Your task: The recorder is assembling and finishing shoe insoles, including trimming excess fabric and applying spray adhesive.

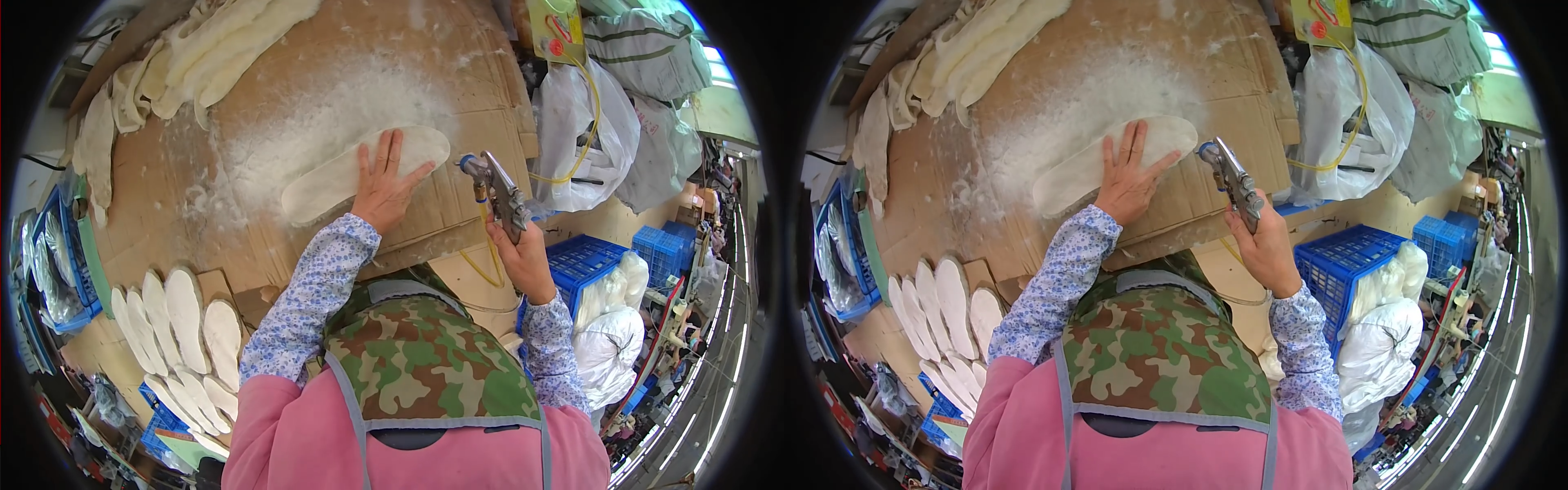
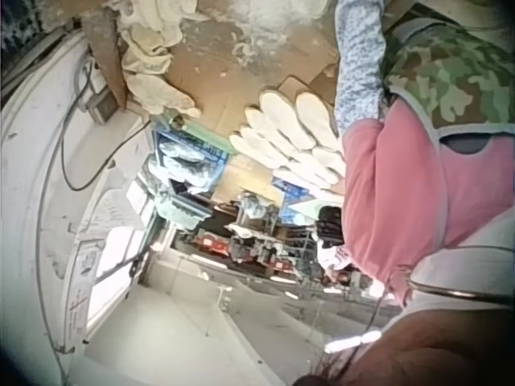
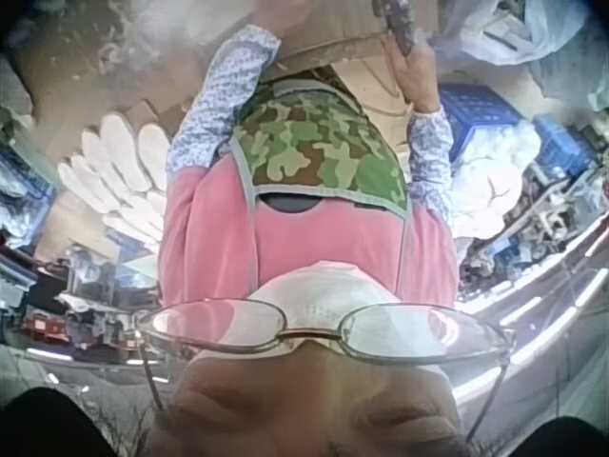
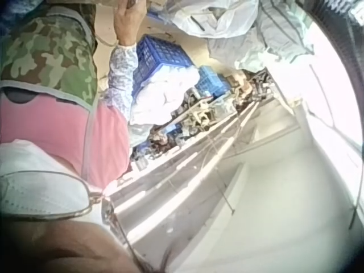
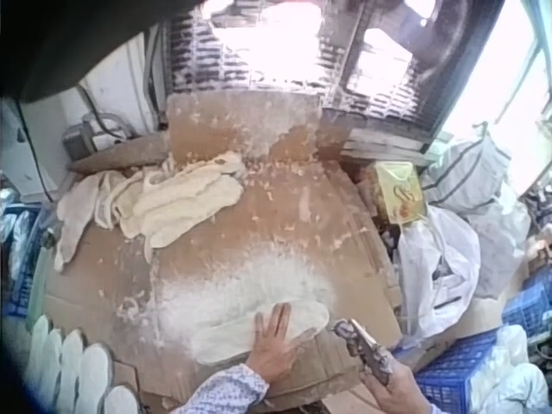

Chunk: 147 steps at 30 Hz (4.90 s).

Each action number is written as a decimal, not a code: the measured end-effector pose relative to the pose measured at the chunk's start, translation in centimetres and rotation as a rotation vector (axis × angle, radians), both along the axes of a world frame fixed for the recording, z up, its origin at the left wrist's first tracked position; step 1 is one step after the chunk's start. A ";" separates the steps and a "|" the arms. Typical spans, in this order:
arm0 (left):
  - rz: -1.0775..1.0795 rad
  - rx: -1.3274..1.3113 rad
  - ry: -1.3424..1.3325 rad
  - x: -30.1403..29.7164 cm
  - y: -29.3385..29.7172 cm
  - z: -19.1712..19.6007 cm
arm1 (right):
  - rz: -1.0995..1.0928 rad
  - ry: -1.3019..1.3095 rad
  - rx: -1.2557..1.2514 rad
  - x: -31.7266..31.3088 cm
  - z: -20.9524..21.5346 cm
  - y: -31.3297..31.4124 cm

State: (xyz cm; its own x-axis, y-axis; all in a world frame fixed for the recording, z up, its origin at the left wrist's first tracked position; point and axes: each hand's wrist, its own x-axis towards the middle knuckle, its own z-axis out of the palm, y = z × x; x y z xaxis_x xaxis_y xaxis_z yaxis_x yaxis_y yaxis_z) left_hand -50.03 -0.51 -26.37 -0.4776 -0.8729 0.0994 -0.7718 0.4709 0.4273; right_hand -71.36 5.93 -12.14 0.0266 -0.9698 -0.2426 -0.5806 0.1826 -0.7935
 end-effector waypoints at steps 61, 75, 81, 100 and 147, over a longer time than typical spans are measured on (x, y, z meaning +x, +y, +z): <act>0.448 0.134 0.084 13.7 12.0 1.9 | 0.505 -0.030 0.114 15.3 0.1 0.2; 0.454 0.164 0.089 13.4 12.1 2.0 | 0.375 -0.027 0.102 12.7 -0.4 0.6; 0.506 0.128 0.206 13.6 11.3 1.8 | 0.242 -0.005 0.080 8.6 -1.0 0.7; 0.824 0.595 1.058 13.1 4.5 5.3 | -0.179 0.548 -0.029 -12.3 -13.4 -15.3; 2.393 -0.664 1.342 33.1 87.4 0.5 | 1.685 -0.317 0.179 72.9 -14.0 48.3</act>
